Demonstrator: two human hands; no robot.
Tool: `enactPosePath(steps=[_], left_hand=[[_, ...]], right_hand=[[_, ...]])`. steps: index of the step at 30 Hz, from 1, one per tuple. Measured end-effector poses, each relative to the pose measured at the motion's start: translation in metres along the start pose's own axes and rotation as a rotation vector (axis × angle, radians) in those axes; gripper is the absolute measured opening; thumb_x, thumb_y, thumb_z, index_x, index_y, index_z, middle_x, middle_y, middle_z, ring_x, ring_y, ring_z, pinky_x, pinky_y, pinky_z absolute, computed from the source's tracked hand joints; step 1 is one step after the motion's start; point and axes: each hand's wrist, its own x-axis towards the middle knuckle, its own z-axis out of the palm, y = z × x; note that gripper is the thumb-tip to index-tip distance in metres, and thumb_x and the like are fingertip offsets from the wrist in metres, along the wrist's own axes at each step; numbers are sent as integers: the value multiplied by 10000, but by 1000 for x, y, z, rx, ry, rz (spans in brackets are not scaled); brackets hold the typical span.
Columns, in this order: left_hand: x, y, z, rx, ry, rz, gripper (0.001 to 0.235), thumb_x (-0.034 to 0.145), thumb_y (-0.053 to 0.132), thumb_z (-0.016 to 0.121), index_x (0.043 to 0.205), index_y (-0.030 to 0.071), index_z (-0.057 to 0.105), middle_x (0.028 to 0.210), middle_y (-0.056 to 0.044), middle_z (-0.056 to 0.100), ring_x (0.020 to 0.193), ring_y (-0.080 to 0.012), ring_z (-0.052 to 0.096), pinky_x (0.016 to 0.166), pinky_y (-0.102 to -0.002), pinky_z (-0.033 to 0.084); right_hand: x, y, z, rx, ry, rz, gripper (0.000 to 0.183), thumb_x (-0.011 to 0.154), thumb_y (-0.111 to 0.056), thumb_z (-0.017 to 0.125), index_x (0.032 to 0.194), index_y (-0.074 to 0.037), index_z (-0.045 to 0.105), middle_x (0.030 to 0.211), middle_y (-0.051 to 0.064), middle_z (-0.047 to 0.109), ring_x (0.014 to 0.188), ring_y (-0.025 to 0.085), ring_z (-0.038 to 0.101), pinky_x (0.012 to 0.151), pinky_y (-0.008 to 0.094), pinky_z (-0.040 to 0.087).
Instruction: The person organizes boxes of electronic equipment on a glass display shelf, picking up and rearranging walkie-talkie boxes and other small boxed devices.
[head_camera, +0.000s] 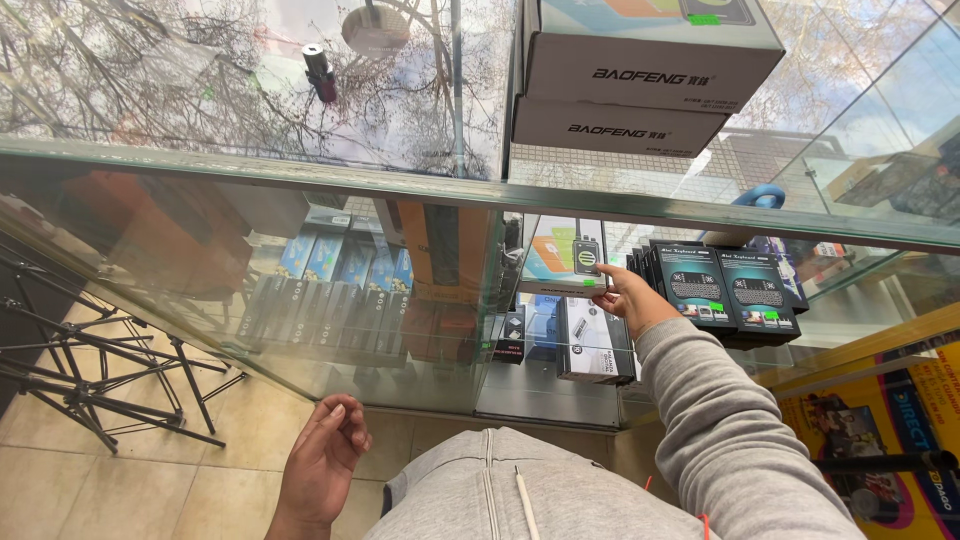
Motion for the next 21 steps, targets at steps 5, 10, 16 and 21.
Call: enactPosePath(steps=[5,10,16,21], left_hand=[[-3,-2,-2,18,-6,-10,154,1145,130,600,1204,31,700,995,-148,638,732,-229,557,702,-370,468],[1,-7,0,-7,-15,-8,143,1138,121,615,1211,33,700,1019,-145,651,753,-221,563,697,-361,464],[1,-8,8,10,6,-32,153,1142,132,612,1206,24,700,999,-152,645,735,-232,556,702,-370,470],[1,-5,8,47,-3,-27,156,1148,136,599,1213,31,695,997,-142,637,728,-225,563,695,-368,472]], right_hand=[[-4,-10,-6,-115,-54,139,863,923,-606,924,1349,62,580,1008,122,662,881,233,779,797,409,744],[-44,-9,-3,-148,11,138,829,903,-724,892,1180,3,607,911,65,623,789,168,668,780,388,703],[-74,-9,1,-155,-29,160,823,811,-769,918,1123,-61,636,963,55,661,889,209,651,862,394,644],[-76,-9,2,54,-199,51,950,767,-589,978,1452,-70,573,1358,189,756,1299,418,763,1047,584,694]])
